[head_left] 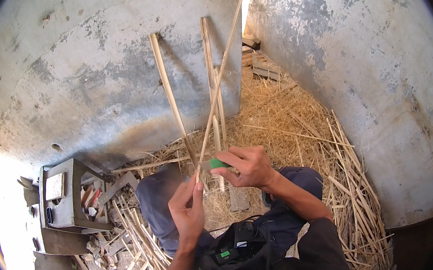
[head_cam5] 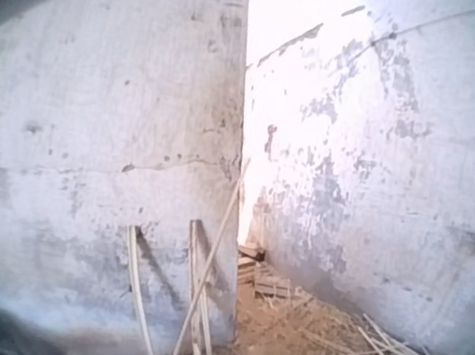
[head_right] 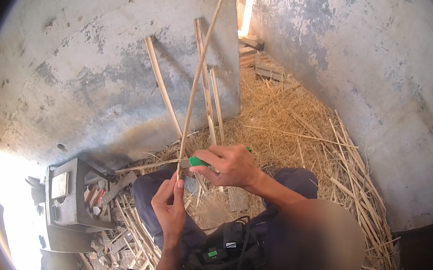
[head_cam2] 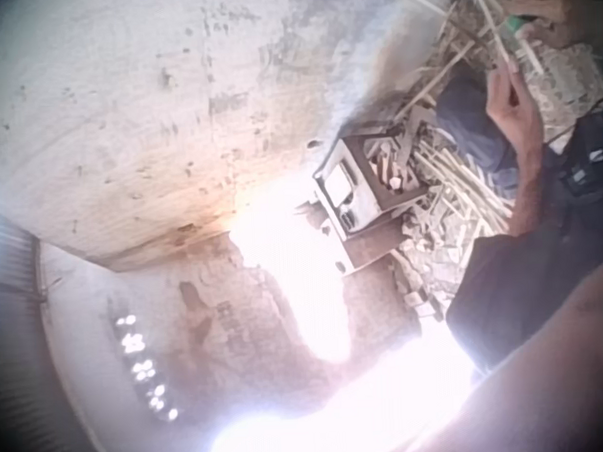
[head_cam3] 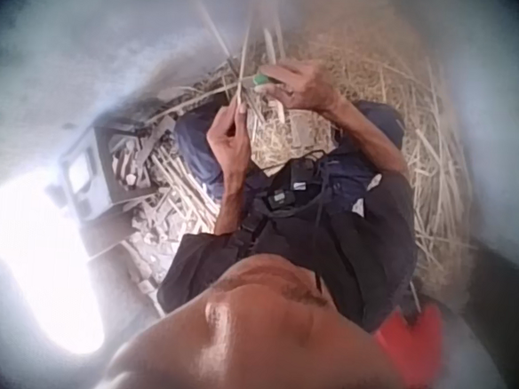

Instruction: The person sits on a straw-covered floor and uses a green-handled knife to shave thin strips from a long bamboo stick. They hold the stick with their left hand and repeatedly scrape the blade along its length to remove the outer layer, producing fine shavings that fall onto the floor.

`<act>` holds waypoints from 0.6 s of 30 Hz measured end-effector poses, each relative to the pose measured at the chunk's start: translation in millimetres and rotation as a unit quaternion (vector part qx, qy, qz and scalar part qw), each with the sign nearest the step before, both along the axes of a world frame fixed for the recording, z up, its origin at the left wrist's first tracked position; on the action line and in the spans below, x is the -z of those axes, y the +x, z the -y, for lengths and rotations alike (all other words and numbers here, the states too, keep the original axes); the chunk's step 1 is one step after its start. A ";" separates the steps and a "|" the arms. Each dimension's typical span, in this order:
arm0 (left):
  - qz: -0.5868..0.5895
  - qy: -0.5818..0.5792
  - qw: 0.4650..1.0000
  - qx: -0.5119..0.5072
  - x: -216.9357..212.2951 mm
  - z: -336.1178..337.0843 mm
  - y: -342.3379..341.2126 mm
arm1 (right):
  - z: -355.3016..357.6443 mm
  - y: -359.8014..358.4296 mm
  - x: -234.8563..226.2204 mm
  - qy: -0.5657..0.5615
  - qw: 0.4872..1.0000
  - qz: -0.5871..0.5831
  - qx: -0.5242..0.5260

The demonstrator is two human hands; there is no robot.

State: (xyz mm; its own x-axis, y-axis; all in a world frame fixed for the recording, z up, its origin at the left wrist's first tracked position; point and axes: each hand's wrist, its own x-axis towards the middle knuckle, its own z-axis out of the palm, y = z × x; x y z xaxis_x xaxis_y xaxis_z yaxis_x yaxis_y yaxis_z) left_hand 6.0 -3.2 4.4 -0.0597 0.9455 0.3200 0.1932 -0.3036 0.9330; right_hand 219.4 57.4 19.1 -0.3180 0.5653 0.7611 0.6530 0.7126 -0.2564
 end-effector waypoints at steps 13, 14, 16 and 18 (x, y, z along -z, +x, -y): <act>-0.008 0.011 1.000 -0.002 3.8 -1.5 -5.0 | -8.9 -0.2 -4.5 0.035 0.998 0.013 0.044; -0.015 0.013 1.000 -0.007 4.4 -1.1 -5.4 | -8.0 -0.8 -5.1 0.033 0.998 0.014 0.043; -0.007 0.013 1.000 -0.005 3.3 -1.4 -4.6 | -6.3 -1.4 -6.8 0.032 0.998 0.015 0.042; -0.011 0.005 1.000 0.002 5.0 -0.8 -4.6 | -15.8 1.3 3.8 0.057 0.997 -0.034 0.050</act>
